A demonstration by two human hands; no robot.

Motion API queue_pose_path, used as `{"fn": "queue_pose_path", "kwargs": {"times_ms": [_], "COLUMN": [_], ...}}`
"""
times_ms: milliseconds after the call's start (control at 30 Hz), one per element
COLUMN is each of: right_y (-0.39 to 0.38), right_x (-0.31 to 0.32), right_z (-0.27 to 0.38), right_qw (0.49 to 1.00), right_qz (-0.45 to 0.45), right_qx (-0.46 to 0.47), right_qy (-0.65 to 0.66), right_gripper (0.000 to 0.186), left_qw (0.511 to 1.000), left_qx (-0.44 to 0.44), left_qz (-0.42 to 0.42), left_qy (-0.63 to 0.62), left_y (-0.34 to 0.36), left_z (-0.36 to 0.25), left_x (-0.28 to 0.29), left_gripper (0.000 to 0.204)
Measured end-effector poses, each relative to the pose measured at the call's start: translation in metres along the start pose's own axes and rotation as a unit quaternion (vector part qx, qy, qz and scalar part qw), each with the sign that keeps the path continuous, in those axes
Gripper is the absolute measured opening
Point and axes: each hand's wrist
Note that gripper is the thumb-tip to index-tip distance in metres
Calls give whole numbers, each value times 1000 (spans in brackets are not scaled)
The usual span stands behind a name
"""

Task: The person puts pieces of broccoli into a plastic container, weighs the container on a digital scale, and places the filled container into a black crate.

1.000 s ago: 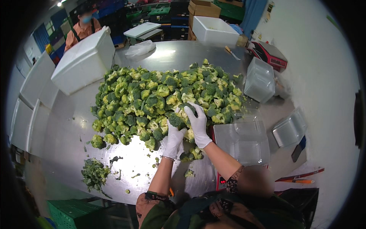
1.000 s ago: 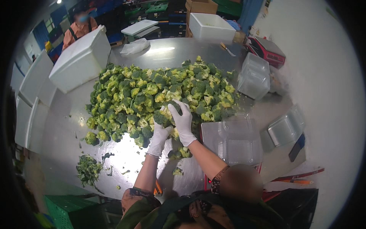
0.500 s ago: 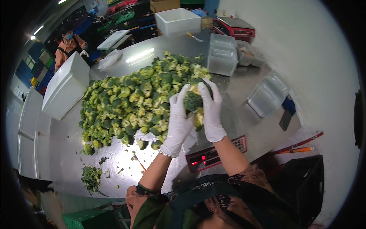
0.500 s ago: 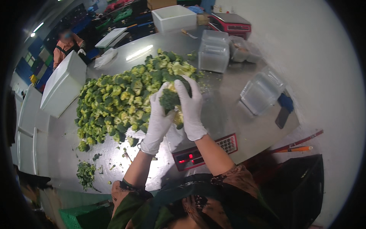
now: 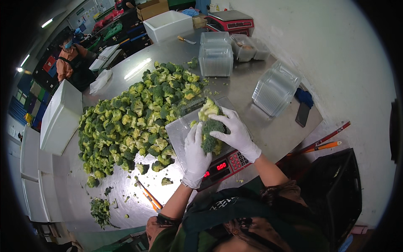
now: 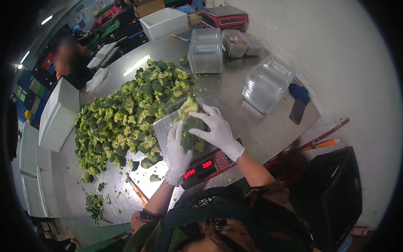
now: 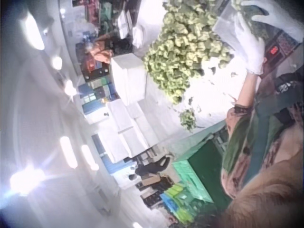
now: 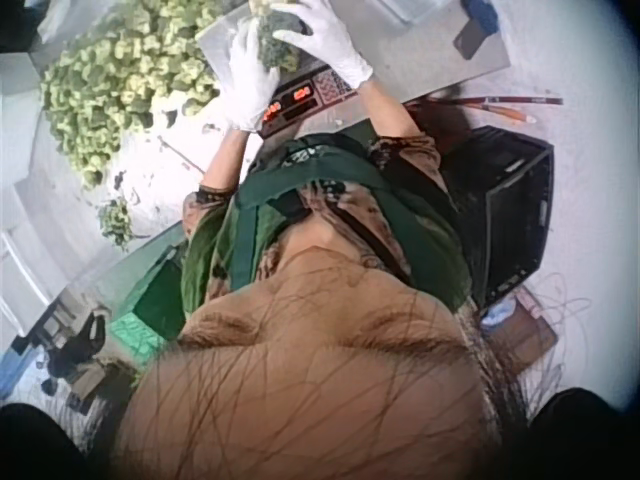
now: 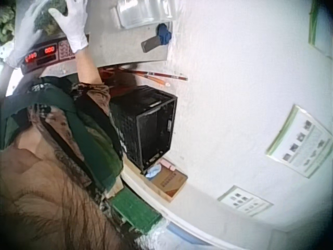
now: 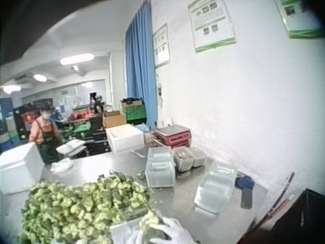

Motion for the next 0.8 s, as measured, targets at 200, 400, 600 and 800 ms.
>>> {"fn": "queue_pose_path", "kwargs": {"times_ms": [200,400,600,800], "right_y": [-15,-21,-22,-24], "right_x": [8,5,9,-2], "right_z": [-7,-8,-12,-22], "right_qw": [986,993,995,992], "right_qz": [70,36,48,-85], "right_qx": [79,39,61,-58], "right_qy": [-127,-108,-66,70], "right_gripper": [52,49,47,15], "left_qw": [991,993,997,980], "left_qx": [35,-35,-68,17], "left_qz": [-101,-94,-26,-170], "left_qy": [-86,-64,9,-100], "left_y": [-23,-39,-48,-45], "left_z": [14,11,5,13], "left_x": [-11,0,2,-11], "left_gripper": [69,53,64,49]}}
Point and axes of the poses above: each hand's wrist, its own y-axis towards the middle knuckle, its own x-axis out of the back of the hand, z = x × y, and after that the axes turned 8 degrees about -x, right-handed
